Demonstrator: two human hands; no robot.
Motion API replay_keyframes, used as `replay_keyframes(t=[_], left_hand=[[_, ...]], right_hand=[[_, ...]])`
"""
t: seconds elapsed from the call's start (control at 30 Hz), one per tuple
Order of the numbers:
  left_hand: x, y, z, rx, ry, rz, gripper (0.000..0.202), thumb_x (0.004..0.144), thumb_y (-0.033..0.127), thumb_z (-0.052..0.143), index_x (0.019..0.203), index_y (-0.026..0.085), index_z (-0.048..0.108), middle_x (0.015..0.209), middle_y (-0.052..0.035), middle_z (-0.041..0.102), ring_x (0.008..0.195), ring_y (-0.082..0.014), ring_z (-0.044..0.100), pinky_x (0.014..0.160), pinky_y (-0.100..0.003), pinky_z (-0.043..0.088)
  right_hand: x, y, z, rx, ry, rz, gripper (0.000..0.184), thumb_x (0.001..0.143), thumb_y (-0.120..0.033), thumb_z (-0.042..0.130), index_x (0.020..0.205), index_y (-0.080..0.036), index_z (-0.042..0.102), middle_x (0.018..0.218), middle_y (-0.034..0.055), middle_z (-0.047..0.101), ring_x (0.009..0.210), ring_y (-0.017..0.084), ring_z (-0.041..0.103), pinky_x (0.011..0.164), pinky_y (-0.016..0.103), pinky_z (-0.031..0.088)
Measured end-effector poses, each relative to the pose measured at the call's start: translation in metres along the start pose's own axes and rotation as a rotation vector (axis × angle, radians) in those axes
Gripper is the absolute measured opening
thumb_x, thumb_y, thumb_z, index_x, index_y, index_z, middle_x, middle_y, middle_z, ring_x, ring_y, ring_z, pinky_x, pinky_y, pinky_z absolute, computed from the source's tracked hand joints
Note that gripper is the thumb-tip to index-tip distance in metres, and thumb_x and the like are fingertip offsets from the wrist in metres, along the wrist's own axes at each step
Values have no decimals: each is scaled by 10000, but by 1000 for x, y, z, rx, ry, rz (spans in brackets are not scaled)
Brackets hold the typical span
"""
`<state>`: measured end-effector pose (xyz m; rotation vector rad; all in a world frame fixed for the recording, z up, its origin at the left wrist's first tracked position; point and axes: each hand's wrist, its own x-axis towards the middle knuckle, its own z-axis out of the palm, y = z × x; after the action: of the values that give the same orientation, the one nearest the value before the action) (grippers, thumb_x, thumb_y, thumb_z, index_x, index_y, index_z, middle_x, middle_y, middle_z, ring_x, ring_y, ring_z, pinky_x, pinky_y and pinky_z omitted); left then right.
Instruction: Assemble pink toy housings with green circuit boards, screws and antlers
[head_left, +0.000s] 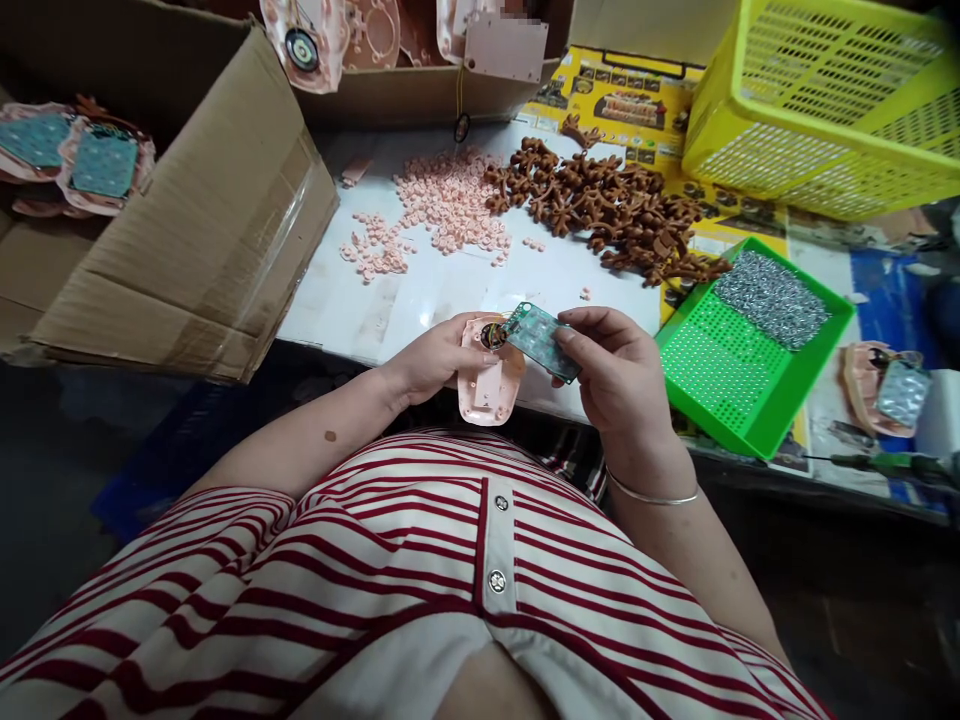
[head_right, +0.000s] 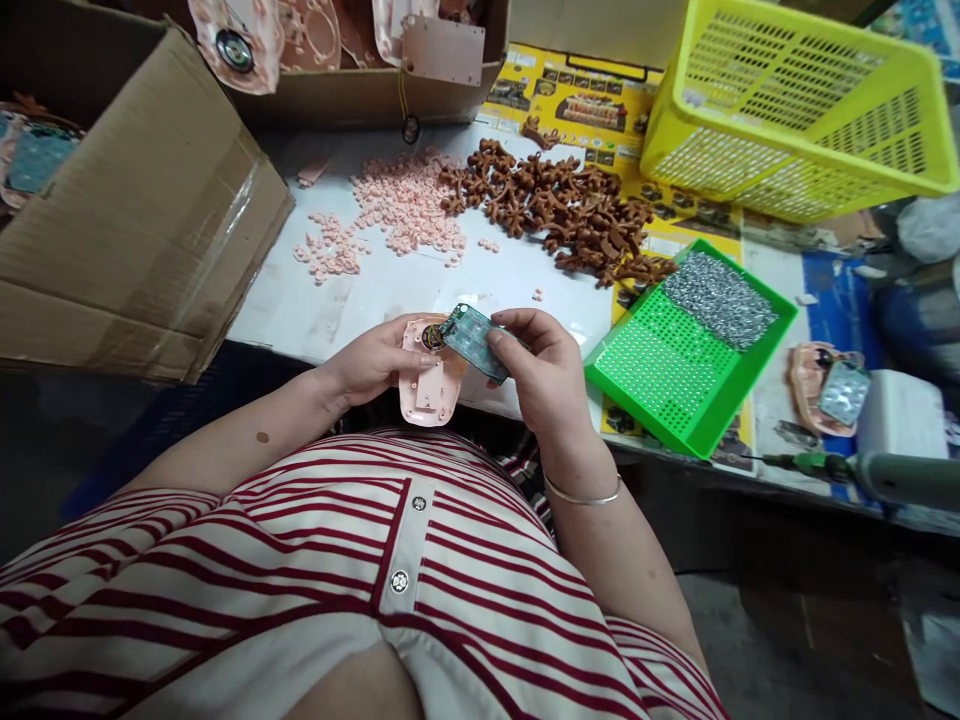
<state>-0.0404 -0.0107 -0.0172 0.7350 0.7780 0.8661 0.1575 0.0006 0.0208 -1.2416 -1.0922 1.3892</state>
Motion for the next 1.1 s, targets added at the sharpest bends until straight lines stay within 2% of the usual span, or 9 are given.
replay_keyframes(t=[0.1, 0.2, 0.3, 0.43, 0.7, 0.93, 1.1], left_hand=[[1, 4, 0, -18, -34, -14, 429, 735, 248, 794, 1142, 145, 704, 991, -72, 737, 867, -177, 676, 856, -328, 499], [1, 5, 3, -18, -64, 7, 404, 730, 256, 822, 1102, 141, 715, 986, -70, 738, 869, -161, 676, 864, -305, 498], [1, 5, 4, -18, -38, 29, 408, 695, 240, 840, 1071, 134, 721, 960, -68, 744, 844, -159, 680, 854, -298, 502], [1, 3, 3, -20, -1, -42, 335, 738, 277, 775, 1042, 142, 735, 880, -55, 743, 742, -150, 672, 764, -285, 498], [1, 2, 2, -53, 14, -62, 312, 708, 266, 801, 981, 138, 719, 823, -40, 730, 727, -151, 670, 750, -293, 498], [-1, 5, 6, -26, 101, -90, 193, 735, 247, 769, 880, 138, 701, 746, -6, 684, 625, -111, 623, 618, -237, 456], [-1, 5, 6, -23, 107, -56, 258, 738, 262, 772, 968, 151, 735, 794, -8, 707, 688, -124, 646, 655, -236, 466]], right_hand=[[0, 2, 1, -10, -6, -1, 217, 644, -281, 807, 812, -219, 684, 670, -42, 611, 456, 76, 519, 326, 204, 465], [0, 3, 3, -19, -15, 1, 214, 659, -296, 809, 817, -226, 683, 682, -37, 608, 471, 79, 515, 338, 208, 464], [0, 3, 3, -33, -25, 2, 207, 674, -304, 804, 824, -238, 678, 694, -33, 612, 486, 84, 510, 349, 213, 464], [-1, 4, 1, -46, -23, 1, 224, 674, -319, 809, 832, -241, 671, 699, -29, 604, 488, 88, 498, 353, 220, 457], [-9, 5, 1, -10, -19, 22, 286, 636, -324, 860, 849, -243, 688, 731, -28, 626, 493, 87, 519, 343, 215, 466], [-16, 2, 1, 53, -51, 204, 235, 656, -321, 812, 824, -219, 685, 650, -50, 626, 346, 57, 459, 244, 188, 347], [-22, 6, 7, 91, -119, 266, 281, 650, -361, 831, 838, -216, 681, 628, -53, 624, 354, 63, 481, 262, 184, 375]])
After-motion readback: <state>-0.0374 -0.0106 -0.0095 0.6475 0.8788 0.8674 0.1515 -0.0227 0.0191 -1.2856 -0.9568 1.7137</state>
